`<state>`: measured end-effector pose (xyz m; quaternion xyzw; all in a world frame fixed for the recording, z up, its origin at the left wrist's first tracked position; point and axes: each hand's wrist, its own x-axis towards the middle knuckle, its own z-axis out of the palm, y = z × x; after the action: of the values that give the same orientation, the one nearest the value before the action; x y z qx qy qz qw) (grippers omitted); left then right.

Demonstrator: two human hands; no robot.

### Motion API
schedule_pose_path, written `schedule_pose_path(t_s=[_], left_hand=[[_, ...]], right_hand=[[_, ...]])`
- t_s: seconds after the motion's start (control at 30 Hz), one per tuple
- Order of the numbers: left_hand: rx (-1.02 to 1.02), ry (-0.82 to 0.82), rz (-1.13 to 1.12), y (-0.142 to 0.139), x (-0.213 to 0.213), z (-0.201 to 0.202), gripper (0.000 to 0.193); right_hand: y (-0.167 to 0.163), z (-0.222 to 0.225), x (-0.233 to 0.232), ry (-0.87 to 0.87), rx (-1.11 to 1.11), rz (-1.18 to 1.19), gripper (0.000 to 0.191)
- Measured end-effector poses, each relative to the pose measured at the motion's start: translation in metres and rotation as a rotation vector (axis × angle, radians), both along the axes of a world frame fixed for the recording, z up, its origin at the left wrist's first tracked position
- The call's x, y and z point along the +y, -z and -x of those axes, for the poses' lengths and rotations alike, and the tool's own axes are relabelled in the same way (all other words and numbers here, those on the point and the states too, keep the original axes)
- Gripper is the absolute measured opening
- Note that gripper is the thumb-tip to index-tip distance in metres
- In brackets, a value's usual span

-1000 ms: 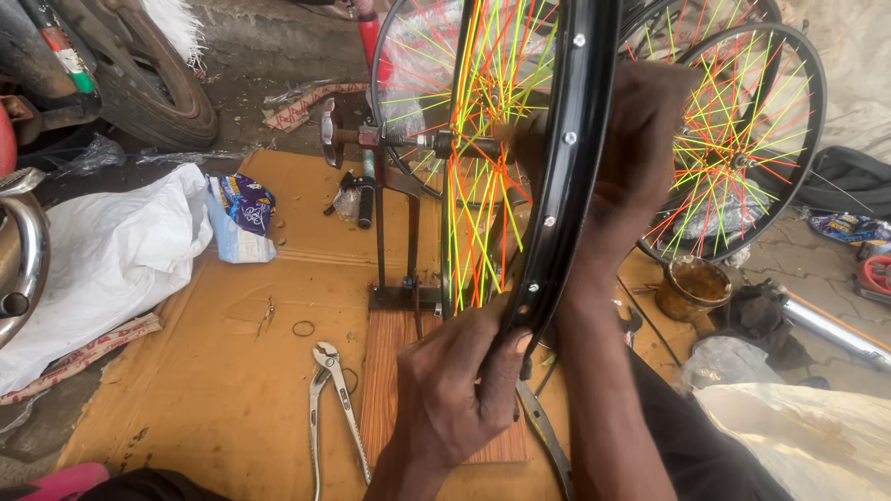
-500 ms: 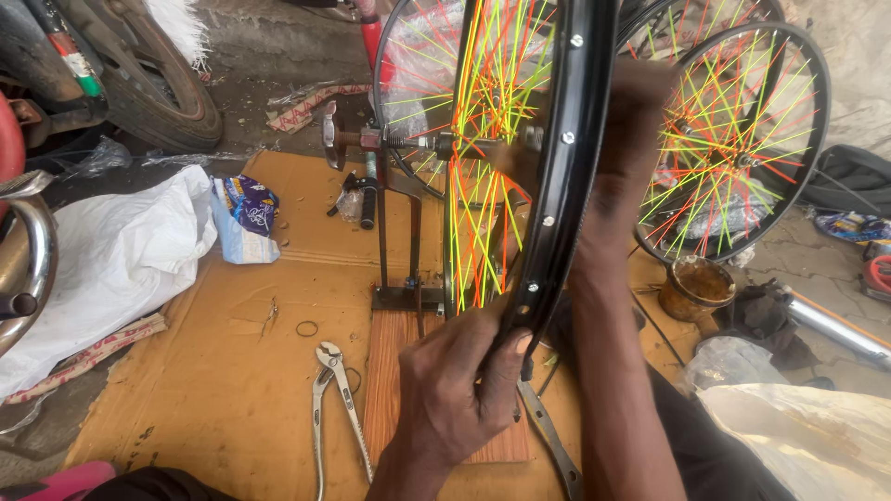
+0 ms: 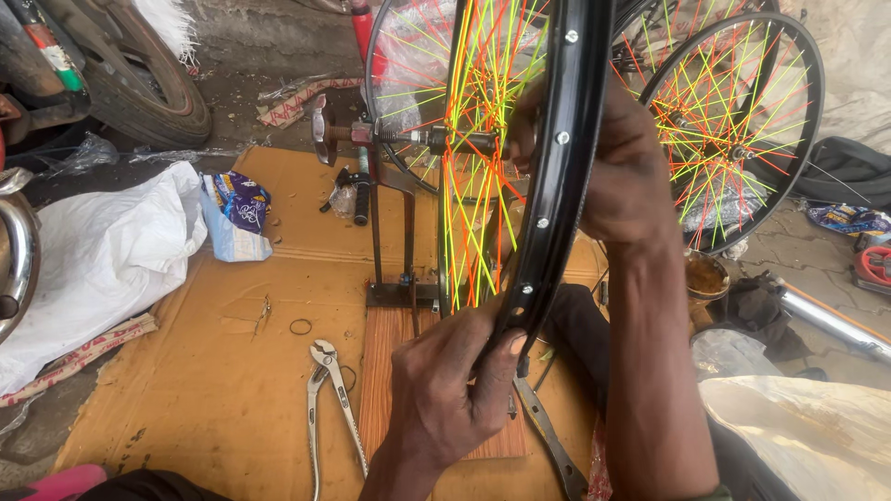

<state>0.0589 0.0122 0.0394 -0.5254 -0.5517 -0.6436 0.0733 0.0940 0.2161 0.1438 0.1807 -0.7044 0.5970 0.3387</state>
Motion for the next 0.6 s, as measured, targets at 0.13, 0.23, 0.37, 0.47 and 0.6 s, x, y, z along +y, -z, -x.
schedule_pose_path(t_s=[0.13,0.23,0.37,0.47,0.6], left_hand=[[0.023,-0.011,0.009,0.003,0.003,0.001,0.022],[0.011,0.022,-0.014,-0.001,0.002,0.001,0.023],[-0.031,-0.002,0.007,-0.017,-0.001,-0.002,0.027],[-0.158,0.008,0.037,-0.033,0.006,-0.001,0.041],[-0.069,-0.083,-0.044,-0.040,-0.003,0.002,0.052]], right_hand=[[-0.006,0.007,-0.010,0.062,0.123,-0.079,0.039],[-0.014,0.014,-0.014,0.130,0.117,-0.096,0.038],[-0.008,0.012,-0.023,0.237,0.197,0.014,0.027],[0.004,0.008,-0.031,0.377,0.308,0.089,0.023],[0.019,0.003,-0.041,0.456,0.205,0.283,0.019]])
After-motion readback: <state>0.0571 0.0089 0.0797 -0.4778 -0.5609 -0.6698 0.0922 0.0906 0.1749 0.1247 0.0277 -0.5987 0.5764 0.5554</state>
